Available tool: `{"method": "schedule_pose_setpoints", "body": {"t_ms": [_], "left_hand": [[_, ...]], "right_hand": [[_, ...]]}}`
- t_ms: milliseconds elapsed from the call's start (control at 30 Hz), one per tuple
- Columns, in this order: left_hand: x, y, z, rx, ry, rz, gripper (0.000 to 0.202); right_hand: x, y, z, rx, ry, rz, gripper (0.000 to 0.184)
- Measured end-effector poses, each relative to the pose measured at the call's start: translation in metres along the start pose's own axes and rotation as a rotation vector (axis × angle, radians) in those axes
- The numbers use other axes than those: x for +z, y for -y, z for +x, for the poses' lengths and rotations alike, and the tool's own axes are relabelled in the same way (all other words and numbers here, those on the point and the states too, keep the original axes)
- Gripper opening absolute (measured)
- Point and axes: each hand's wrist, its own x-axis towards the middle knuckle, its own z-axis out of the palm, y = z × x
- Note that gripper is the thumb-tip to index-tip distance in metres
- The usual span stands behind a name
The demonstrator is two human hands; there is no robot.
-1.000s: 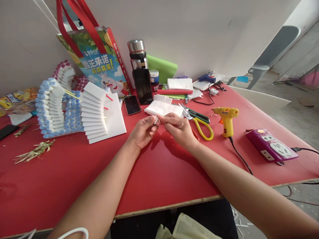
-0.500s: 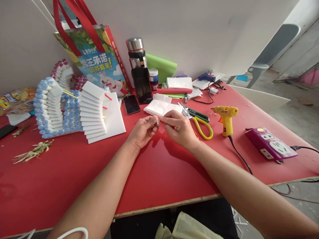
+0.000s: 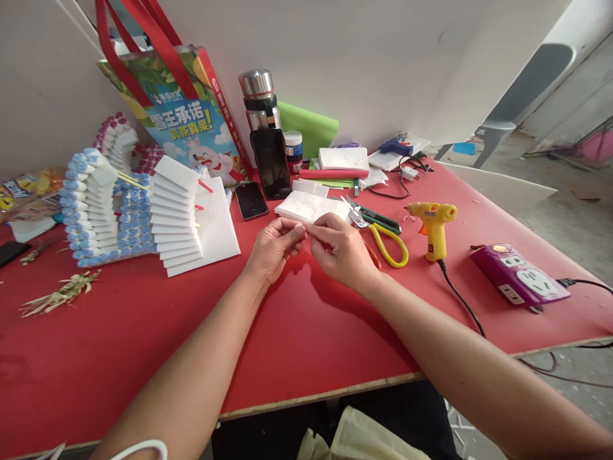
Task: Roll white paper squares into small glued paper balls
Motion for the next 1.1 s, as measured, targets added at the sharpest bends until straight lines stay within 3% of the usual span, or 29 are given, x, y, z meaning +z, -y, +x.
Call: {"method": "schedule_pose_setpoints", "body": {"t_ms": [267,567,667,833,1100], "left_hand": [[-0.003,0.002,0.002,0.242,-0.024,0.118,0.026],[-0.009,0.003,0.004,0.274,0.019,0.153,0.024],[-0.008,0.0,0.003,0.248,0.027,0.127,0.025],[-0.007,-0.004,0.002,0.078,0.057,-0.005,0.027],[-0.007,-0.006,0.002,-0.011,0.108,-0.142,0.031]], "right_hand": [[-0.003,0.001,0.002,0.034,-0.028,0.109,0.031],[-0.006,0.002,0.003,0.019,-0.046,0.124,0.029],[-0.008,0.004,0.005,0.065,-0.032,0.177,0.029],[-0.014,0.007,0.011,0.174,-0.092,0.282,0.026],[-0.008,0.001,0.008,0.169,-0.07,0.322,0.034]]}}
